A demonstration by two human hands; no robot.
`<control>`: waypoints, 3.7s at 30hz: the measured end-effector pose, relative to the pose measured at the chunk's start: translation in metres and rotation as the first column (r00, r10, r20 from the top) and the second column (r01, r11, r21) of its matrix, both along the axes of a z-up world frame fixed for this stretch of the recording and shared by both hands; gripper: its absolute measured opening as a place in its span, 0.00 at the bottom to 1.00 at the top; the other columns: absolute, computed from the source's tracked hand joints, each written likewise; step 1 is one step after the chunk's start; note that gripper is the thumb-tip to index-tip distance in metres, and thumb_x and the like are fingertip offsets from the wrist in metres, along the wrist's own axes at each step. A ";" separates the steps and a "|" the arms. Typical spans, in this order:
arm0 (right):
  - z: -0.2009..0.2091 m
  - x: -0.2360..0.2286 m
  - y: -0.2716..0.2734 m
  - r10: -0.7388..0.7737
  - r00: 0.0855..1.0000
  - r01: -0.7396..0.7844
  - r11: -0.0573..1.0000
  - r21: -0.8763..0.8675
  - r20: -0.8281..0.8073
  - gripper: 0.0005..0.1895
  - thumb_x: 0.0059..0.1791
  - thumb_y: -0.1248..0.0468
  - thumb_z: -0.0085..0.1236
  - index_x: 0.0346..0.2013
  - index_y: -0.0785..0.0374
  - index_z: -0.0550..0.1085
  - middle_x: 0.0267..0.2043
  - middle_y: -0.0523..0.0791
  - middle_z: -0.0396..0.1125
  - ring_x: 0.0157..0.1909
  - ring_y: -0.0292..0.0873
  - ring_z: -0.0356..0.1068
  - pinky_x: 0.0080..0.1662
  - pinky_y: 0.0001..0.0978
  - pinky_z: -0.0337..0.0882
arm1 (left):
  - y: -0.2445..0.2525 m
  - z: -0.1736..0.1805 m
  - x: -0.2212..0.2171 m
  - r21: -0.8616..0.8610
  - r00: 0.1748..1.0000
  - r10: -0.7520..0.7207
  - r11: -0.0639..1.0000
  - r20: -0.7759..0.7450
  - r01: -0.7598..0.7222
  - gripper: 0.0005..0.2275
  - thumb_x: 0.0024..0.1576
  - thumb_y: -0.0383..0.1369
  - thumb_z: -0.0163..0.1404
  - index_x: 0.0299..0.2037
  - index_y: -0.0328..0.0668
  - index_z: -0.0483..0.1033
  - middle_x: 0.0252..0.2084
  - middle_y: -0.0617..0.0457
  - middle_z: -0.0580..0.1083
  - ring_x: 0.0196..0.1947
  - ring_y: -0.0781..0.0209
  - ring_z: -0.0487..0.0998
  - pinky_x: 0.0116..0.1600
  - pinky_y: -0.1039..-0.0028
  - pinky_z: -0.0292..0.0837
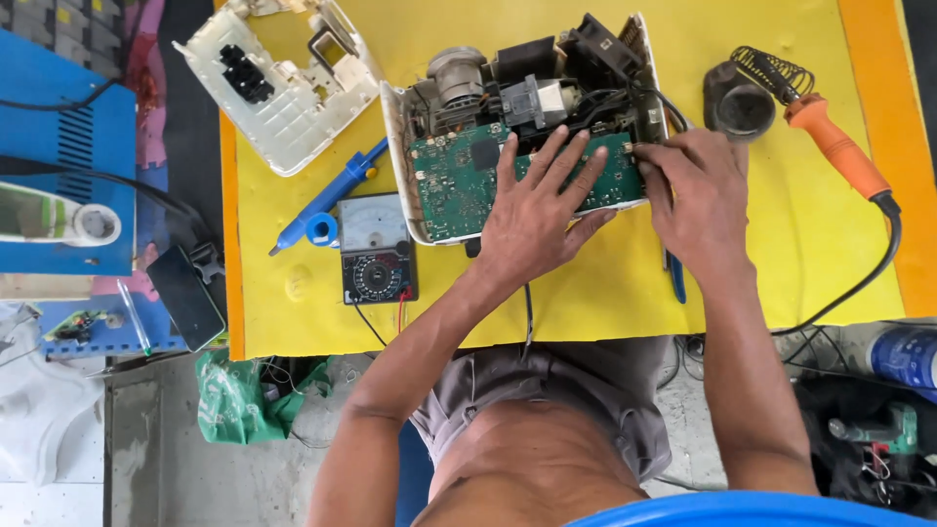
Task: The person removes a circuit board from a disassembled projector, flips it over, and then places it back into the housing. They then lift the projector to inspect the lens and internal components before setting it back down on the workbench.
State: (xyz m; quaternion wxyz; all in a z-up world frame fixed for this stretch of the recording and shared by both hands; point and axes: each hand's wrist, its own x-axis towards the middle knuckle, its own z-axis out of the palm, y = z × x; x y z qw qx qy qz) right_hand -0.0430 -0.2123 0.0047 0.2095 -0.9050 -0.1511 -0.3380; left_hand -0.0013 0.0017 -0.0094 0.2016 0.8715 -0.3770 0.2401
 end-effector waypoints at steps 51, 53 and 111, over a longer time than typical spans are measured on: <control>-0.116 -0.184 0.136 0.225 0.702 0.045 0.933 0.358 -0.676 0.19 0.50 0.47 0.58 0.20 0.51 0.69 0.17 0.38 0.66 0.19 0.42 0.67 0.26 0.39 0.59 | 0.058 0.035 0.019 0.285 0.970 0.243 0.930 -0.001 -0.232 0.24 0.72 0.51 0.34 0.65 0.43 0.73 0.69 0.36 0.64 0.73 0.38 0.52 0.68 0.38 0.48; -0.150 -0.186 0.138 0.153 0.533 0.064 0.973 0.220 -0.832 0.22 0.48 0.37 0.53 0.34 0.51 0.69 0.32 0.38 0.70 0.31 0.50 0.71 0.33 0.48 0.66 | 0.058 0.033 0.017 0.274 0.969 0.247 0.931 0.010 -0.240 0.24 0.72 0.50 0.35 0.66 0.43 0.73 0.71 0.37 0.62 0.74 0.39 0.52 0.69 0.39 0.48; -0.100 -0.193 0.144 0.500 0.856 -0.378 0.777 0.504 -0.129 0.08 0.57 0.64 0.51 0.42 0.66 0.75 0.31 0.45 0.65 0.30 0.43 0.60 0.35 0.34 0.64 | 0.205 0.140 -0.105 -0.086 0.794 -0.294 0.952 -0.533 0.295 0.14 0.65 0.31 0.43 0.55 0.37 0.78 0.51 0.47 0.78 0.51 0.50 0.78 0.55 0.62 0.74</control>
